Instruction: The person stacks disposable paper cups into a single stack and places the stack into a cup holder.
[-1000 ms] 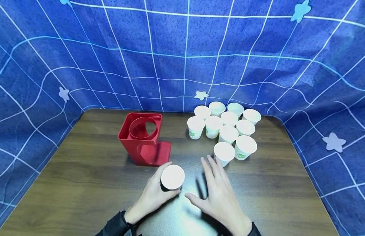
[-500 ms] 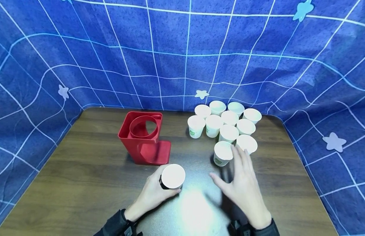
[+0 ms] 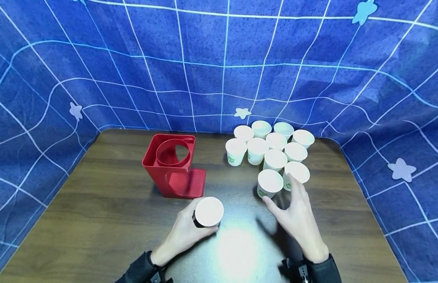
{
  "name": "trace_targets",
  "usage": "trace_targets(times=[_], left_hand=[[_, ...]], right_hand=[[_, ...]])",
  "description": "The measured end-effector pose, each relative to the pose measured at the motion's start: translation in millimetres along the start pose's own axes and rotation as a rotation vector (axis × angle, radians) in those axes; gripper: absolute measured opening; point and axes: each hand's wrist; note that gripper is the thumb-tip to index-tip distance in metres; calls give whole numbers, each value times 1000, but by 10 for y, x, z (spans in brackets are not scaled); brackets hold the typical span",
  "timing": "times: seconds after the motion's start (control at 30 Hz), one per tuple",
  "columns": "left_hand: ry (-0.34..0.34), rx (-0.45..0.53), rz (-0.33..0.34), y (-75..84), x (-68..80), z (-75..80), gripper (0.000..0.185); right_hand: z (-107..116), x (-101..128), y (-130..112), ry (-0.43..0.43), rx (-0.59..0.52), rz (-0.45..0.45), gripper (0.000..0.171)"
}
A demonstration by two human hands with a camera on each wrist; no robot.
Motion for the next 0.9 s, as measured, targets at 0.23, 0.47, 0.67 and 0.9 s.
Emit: trace_targets(times=[0.23,0.47,0.67,0.9], left_hand=[[-11,4,1,14,-6,7,74],[-25,9,17,17,-17,15,74],[-26,12,10,16,-18,23,74],[-16,3,-16,-3,-6,17,75]], right_hand=[[-94,-75,20,-29,-19,-19,84],[-149,-146,4,-54,-8,-56,82],[-242,-199,38,-23,-40,-28,67],[-320,-207,87,19,-35,18,61]])
Point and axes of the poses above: each hand's wrist, its own x-axis away from the middle knuckle, its own z-axis out of the back of the hand, y = z × x, and after that the axes turned 2 degrees about x, right-handed
